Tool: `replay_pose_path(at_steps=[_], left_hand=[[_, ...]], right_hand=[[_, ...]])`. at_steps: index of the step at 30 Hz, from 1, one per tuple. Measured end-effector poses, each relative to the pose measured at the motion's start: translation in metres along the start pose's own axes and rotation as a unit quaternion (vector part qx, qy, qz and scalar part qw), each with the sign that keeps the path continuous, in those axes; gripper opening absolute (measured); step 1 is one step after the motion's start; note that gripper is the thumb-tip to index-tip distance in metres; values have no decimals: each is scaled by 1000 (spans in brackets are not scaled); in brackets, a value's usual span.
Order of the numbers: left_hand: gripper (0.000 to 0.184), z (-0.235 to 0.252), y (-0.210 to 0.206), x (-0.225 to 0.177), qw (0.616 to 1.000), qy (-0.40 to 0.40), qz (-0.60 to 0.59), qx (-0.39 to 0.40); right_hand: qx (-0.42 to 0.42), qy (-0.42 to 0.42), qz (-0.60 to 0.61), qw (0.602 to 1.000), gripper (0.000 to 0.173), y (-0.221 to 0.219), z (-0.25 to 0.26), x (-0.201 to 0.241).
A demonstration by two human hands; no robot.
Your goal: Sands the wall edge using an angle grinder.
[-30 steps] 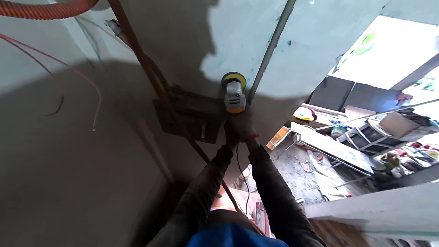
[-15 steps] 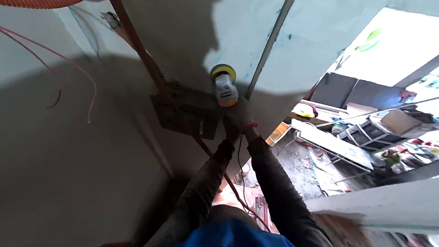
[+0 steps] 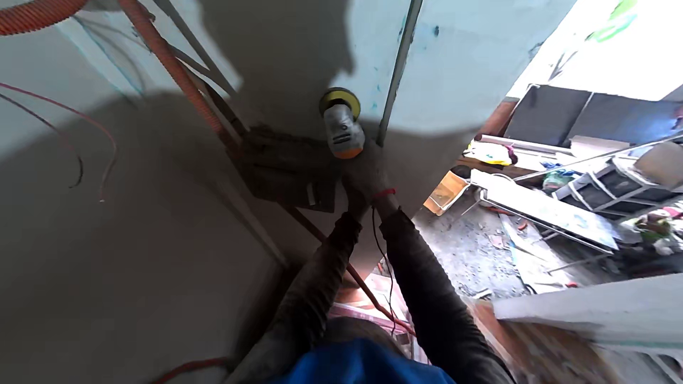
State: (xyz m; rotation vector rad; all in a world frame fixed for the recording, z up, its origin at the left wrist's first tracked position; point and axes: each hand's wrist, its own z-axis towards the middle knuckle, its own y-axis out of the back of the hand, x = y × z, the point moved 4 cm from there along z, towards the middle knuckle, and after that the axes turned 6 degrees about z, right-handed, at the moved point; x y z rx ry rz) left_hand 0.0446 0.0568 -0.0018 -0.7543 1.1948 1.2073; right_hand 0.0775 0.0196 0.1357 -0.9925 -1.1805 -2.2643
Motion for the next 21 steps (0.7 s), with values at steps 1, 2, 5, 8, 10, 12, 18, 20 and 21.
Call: replay_pose_path(at_steps=[1,2,5,8,10,12,18,20,21], left_hand=[[78,1,3,-5,1000,-5,0,-2],[81,1,5,-7,1000,-12,-2,-14],[81,-4,-1,-3,999,-9,-19,-38],[86,-8,1,-5,1000,-4,-25,-16],[80,-8,11,-19,999,23,-27,2],[73,0,10,-15,999,36,-32,-22],[62,6,17,-36,999,20,-14,-31],[56,5,23,-45,999,3,-18,-47],[64,3,18,-38,999,-10,-16,-49]], right_hand=[[-12,-8,10,1000,71,2,-1,2],[-14,-11,14,1000,68,3,-2,4],[23,5,-21,1000,67,1,0,6],[20,4,-28,999,68,-3,6,4],[-8,-9,-18,1000,66,-4,10,4],[30,-32,-49,998,61,-9,7,1],[-2,-37,-39,999,49,-4,13,10],[-7,-18,-45,999,55,-3,12,12],[4,-6,-56,998,57,-2,12,14]])
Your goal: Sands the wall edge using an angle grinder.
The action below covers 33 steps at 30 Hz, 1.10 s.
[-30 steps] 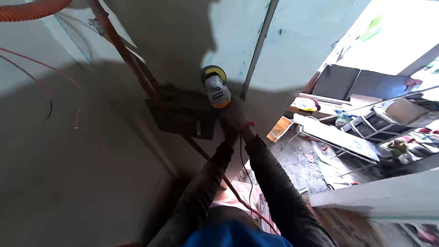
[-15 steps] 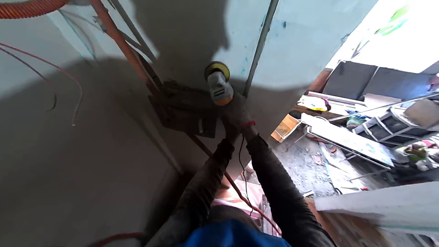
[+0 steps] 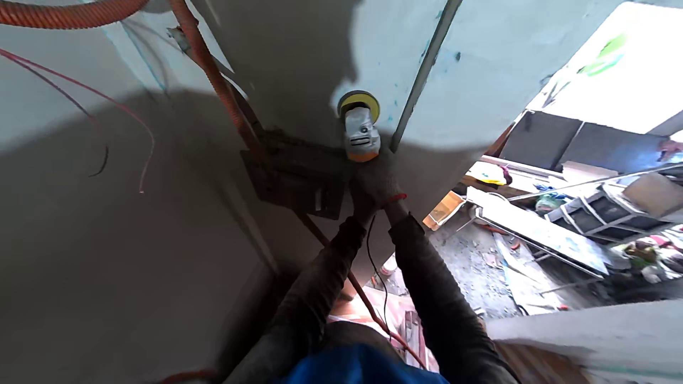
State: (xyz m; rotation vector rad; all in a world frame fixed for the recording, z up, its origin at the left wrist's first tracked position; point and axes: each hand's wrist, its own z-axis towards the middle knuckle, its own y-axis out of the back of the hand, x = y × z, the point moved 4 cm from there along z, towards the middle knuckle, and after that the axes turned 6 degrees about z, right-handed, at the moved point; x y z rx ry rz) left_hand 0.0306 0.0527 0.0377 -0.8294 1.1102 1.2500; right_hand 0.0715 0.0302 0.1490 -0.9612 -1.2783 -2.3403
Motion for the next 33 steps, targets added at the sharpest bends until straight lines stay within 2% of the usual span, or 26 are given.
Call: replay_pose_path(at_steps=[2,4,7,11,14,17,19,22,25,27,29,33], left_hand=[[76,-5,-7,13,1000,-8,11,18],[75,-1,-6,17,999,-30,35,26],[69,5,4,5,995,-44,85,27],[80,0,4,6,999,-32,24,-1],[61,5,17,-18,1000,-10,25,9],[60,7,12,-9,998,-57,19,-13],[67,5,6,-1,998,-54,26,-8],[80,-1,1,9,999,0,17,34],[87,2,1,4,997,-43,55,26],[75,7,4,-10,994,-71,87,2],[62,9,4,-15,993,-69,89,-25],[75,0,2,-3,996,-56,64,-8]], right_hand=[[11,21,-6,1000,57,-1,-1,0],[5,3,10,1000,51,-4,2,-4],[-30,28,35,999,53,-3,3,-1],[-14,57,31,998,57,-3,0,7],[-65,51,65,994,63,-4,7,2],[-83,26,78,993,64,2,1,3],[-70,31,65,995,60,3,-1,3],[-18,36,28,999,57,-2,-1,3],[-37,48,34,998,57,1,6,4],[-58,55,49,996,63,7,5,5],[-72,66,49,994,58,8,1,7],[-27,61,26,997,55,1,6,3]])
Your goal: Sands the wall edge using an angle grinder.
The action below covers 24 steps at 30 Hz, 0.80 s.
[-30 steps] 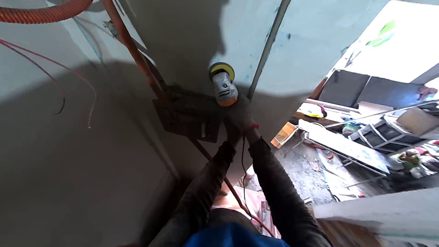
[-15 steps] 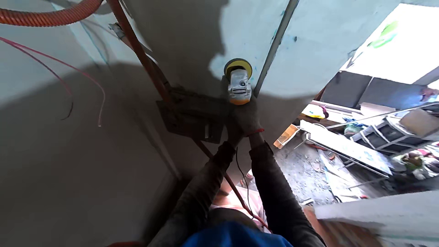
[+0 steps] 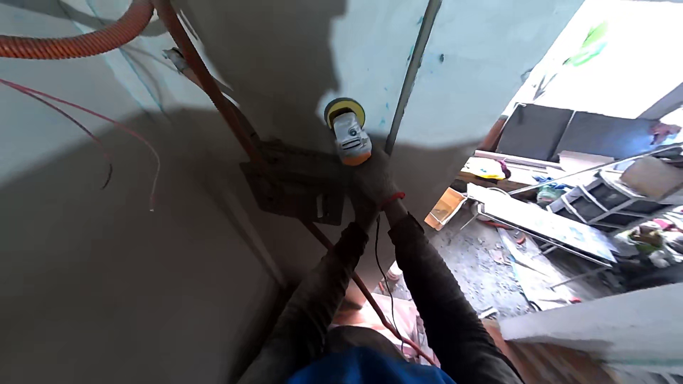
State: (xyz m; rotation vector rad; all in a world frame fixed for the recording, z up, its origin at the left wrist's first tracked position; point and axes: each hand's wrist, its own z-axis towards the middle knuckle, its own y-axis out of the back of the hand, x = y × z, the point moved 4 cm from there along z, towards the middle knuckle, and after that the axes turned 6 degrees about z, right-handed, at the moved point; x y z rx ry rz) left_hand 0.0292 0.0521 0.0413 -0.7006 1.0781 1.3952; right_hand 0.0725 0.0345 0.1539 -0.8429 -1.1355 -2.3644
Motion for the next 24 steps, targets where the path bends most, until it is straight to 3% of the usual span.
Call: replay_pose_path(at_steps=[5,10,14,18,20,22,24], left_hand=[[56,15,5,-23,999,-34,13,0],[36,31,9,-54,991,7,-128,-25],[52,29,-3,-49,991,-20,-128,-20],[34,30,20,-78,993,33,-110,29],[40,23,31,-88,994,27,-96,41],[48,27,17,-69,994,-10,-109,-19],[60,13,15,-62,996,46,-68,25]], right_hand=[[-43,-49,39,997,58,18,6,12],[-65,-46,81,994,64,36,12,25],[-49,-30,54,997,71,37,36,26],[-94,-51,115,988,57,47,22,27],[-79,-43,122,988,55,48,16,35],[-53,-22,91,994,63,44,16,40],[-32,-3,56,998,70,33,10,32]])
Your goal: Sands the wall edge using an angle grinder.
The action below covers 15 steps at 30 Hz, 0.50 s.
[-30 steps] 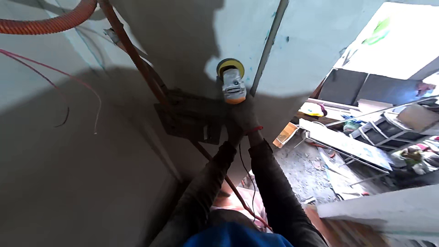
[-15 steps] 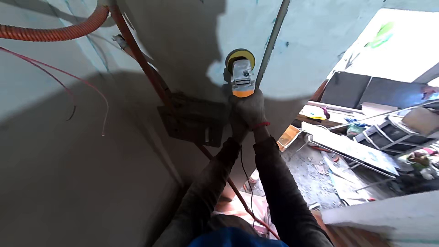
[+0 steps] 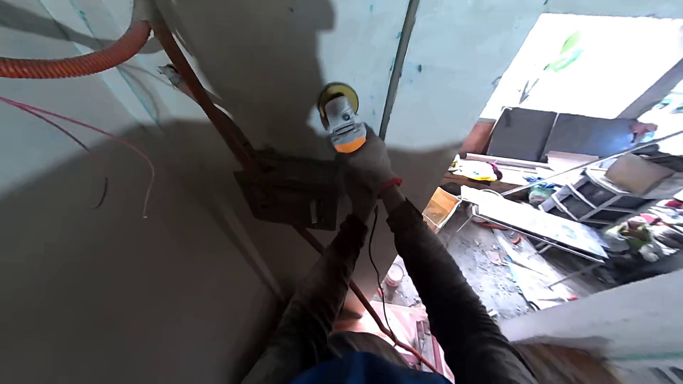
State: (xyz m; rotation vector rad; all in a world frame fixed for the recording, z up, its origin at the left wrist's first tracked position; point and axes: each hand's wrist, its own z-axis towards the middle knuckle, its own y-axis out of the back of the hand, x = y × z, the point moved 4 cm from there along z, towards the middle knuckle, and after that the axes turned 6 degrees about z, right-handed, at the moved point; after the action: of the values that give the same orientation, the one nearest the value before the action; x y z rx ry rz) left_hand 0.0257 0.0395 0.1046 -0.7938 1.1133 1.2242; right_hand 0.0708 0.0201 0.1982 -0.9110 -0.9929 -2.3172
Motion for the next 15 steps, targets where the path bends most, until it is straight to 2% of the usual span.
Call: replay_pose_path(at_steps=[2,5,9,11,15], left_hand=[[72,-3,-9,37,997,-64,9,-49],[84,-12,-12,70,999,-48,12,-17],[86,-25,-19,96,998,-34,-53,-16],[79,-30,-20,105,996,-23,-80,-18],[73,-32,-20,115,998,-12,-59,-3]], right_hand=[[9,20,-29,999,70,-10,-3,-18],[2,-14,-10,1000,67,-23,-11,-44],[-9,-66,-9,998,65,-26,-30,-59],[-26,-62,1,998,71,-32,-38,-73],[-54,-67,9,996,83,-35,-46,-86]])
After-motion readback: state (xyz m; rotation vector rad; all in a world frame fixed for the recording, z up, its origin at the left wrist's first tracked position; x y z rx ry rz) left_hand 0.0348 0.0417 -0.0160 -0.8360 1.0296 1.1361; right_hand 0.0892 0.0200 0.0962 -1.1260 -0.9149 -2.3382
